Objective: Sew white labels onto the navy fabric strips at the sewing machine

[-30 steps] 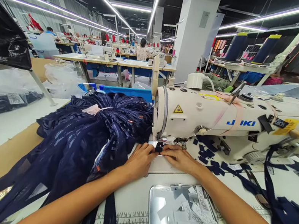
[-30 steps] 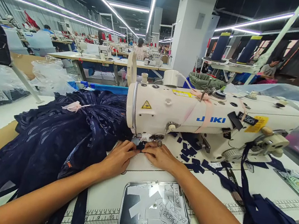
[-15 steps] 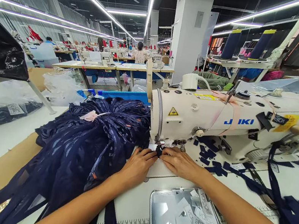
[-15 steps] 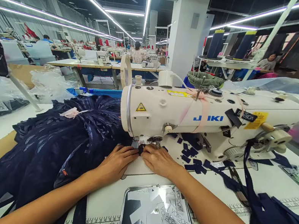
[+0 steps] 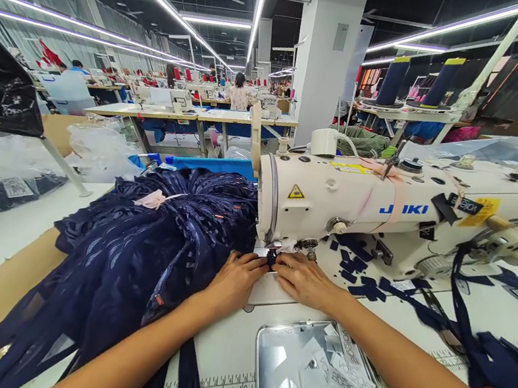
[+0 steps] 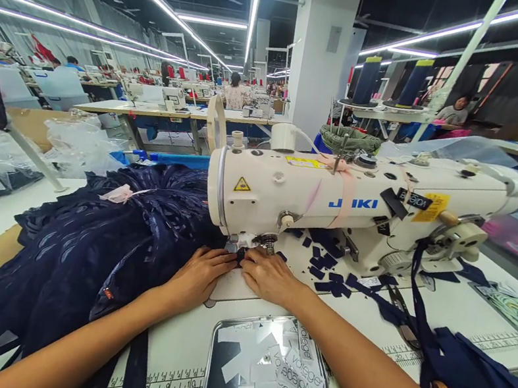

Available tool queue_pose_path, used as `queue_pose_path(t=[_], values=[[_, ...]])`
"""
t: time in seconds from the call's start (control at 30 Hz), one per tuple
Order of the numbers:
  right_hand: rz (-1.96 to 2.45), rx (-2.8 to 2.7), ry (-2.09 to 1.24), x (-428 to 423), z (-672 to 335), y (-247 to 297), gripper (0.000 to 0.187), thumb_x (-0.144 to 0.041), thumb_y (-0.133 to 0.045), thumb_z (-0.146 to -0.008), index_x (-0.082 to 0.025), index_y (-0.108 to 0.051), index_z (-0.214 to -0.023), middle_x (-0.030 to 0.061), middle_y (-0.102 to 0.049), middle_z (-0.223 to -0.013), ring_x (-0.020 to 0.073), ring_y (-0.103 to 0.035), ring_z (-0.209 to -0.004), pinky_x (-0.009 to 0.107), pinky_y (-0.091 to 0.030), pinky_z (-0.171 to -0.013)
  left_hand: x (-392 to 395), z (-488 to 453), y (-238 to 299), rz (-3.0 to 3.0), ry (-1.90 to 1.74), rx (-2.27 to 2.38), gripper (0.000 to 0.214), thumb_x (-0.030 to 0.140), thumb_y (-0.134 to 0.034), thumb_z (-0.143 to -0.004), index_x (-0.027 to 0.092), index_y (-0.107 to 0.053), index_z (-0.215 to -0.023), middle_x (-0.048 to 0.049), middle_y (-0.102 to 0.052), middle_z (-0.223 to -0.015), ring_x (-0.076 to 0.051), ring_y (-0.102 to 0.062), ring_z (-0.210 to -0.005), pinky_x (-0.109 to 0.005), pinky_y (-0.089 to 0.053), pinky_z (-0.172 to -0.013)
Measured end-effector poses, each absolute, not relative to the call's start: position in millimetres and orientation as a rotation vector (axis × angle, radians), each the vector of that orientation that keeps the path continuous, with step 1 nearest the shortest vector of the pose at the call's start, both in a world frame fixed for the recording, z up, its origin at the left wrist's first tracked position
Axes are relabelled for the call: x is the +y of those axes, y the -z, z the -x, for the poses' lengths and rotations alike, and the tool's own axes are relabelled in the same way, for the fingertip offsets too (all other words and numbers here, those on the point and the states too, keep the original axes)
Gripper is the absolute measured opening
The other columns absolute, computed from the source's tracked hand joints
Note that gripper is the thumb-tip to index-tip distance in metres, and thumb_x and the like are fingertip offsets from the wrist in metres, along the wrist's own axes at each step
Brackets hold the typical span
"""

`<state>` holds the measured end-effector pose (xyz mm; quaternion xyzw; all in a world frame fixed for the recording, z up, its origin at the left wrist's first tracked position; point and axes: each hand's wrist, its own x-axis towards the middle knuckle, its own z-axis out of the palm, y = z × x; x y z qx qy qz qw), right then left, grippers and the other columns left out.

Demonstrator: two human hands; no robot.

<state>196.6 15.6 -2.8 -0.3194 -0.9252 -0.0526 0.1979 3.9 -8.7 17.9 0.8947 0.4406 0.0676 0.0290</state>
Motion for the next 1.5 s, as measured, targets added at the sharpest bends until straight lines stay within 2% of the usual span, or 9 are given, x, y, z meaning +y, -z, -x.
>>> queue_pose_path(t=[0.13, 0.27, 0.43, 0.53, 0.7, 0.83, 0.97, 1.17, 1.5], values=[[0.953, -2.585, 0.072, 17.8, -198.4, 3.4, 0.025, -0.021, -0.046, -0.083, -0.016, -0.062, -0.101, 0.0099, -0.06, -0.105, 0.0209, -0.057, -0.089, 0.033, -0.05, -0.071, -0.7, -0.5, -17.0, -2.778, -0.242, 1.327, 0.044, 0.0, -0.04, -0.078, 0.018, -0.053, -0.116, -0.006, -0.051, -0.125, -0.022, -0.041, -0.118, -0.045, -0.031, -0.097], [0.971, -2.497, -0.128, 27.3, -201.4, 8.2, 0.025, -0.02, -0.047, -0.082, -0.018, -0.063, -0.1, 0.0064, -0.062, -0.108, 0.0206, -0.058, -0.095, 0.035, -0.047, -0.083, 11.9, 3.0, -14.8, -2.787, -0.28, 1.287, 0.05, -0.004, -0.039, -0.071, 0.019, -0.055, -0.113, -0.0054, -0.052, -0.124, -0.022, -0.043, -0.117, -0.045, -0.034, -0.095], [1.215, -2.284, -0.341, 46.0, -195.8, 16.8, 0.025, -0.019, -0.043, -0.084, -0.017, -0.067, -0.09, 0.0048, -0.069, -0.087, 0.0177, -0.062, -0.083, 0.03, -0.049, -0.077, 21.9, 2.8, -12.7, -2.803, -0.356, 1.277, 0.052, -0.003, -0.04, -0.065, 0.019, -0.059, -0.108, -0.0046, -0.057, -0.118, -0.021, -0.047, -0.113, -0.043, -0.037, -0.093], [1.373, -2.3, -0.252, 50.9, -191.4, 17.6, 0.026, -0.019, -0.044, -0.084, -0.017, -0.068, -0.091, 0.0054, -0.069, -0.085, 0.019, -0.062, -0.083, 0.031, -0.048, -0.077, 17.4, -1.5, -11.1, -2.886, -0.433, 1.328, 0.04, 0.003, -0.043, -0.071, 0.015, -0.06, -0.105, -0.0071, -0.06, -0.113, -0.022, -0.051, -0.108, -0.047, -0.035, -0.095], [1.28, -2.465, 0.008, 46.5, -194.0, 13.4, 0.029, -0.019, -0.043, -0.085, -0.022, -0.064, -0.105, 0.0062, -0.066, -0.101, 0.0207, -0.056, -0.1, 0.034, -0.043, -0.087, 3.4, -10.1, -8.5, -3.11, -0.449, 1.636, 0.024, 0.012, -0.043, -0.08, 0.011, -0.066, -0.087, -0.0141, -0.063, -0.102, -0.03, -0.049, -0.107, -0.056, -0.026, -0.099], [1.115, -2.502, 0.132, 43.6, -198.3, 9.6, 0.032, -0.02, -0.037, -0.088, -0.021, -0.065, -0.103, 0.0072, -0.066, -0.1, 0.0208, -0.057, -0.099, 0.034, -0.043, -0.086, 1.6, -13.7, -11.5, -3.131, -0.223, 1.779, 0.03, 0.008, -0.044, -0.078, 0.011, -0.063, -0.101, -0.0174, -0.055, -0.117, -0.034, -0.041, -0.116, -0.06, -0.022, -0.1], [1.092, -2.506, 0.158, 46.9, -200.0, 12.5, 0.029, -0.021, -0.039, -0.088, -0.02, -0.065, -0.099, 0.0081, -0.067, -0.092, 0.0213, -0.059, -0.09, 0.034, -0.045, -0.081, 8.4, -14.1, -19.0, -3.025, -0.09, 1.735, 0.041, 0.005, -0.044, -0.076, 0.013, -0.056, -0.115, -0.0173, -0.05, -0.123, -0.035, -0.036, -0.12, -0.061, -0.021, -0.1], [1.103, -2.521, 0.136, 49.4, -200.2, 16.7, 0.02, -0.023, -0.048, -0.085, -0.018, -0.065, -0.095, 0.0084, -0.066, -0.089, 0.0208, -0.058, -0.086, 0.032, -0.045, -0.075, 13.5, -11.4, -23.5, -3.002, -0.056, 1.699, 0.045, 0.004, -0.042, -0.076, 0.017, -0.054, -0.117, -0.0156, -0.052, -0.121, -0.034, -0.035, -0.12, -0.058, -0.025, -0.098], [1.161, -2.514, 0.046, 47.4, -197.9, 19.3, 0.018, -0.02, -0.046, -0.085, -0.017, -0.063, -0.091, 0.0066, -0.064, -0.083, 0.0183, -0.056, -0.079, 0.03, -0.041, -0.074, 16.5, -11.1, -20.4, -2.972, -0.044, 1.702, 0.046, 0.005, -0.041, -0.075, 0.018, -0.053, -0.118, -0.0135, -0.051, -0.121, -0.033, -0.034, -0.12, -0.057, -0.024, -0.098]])
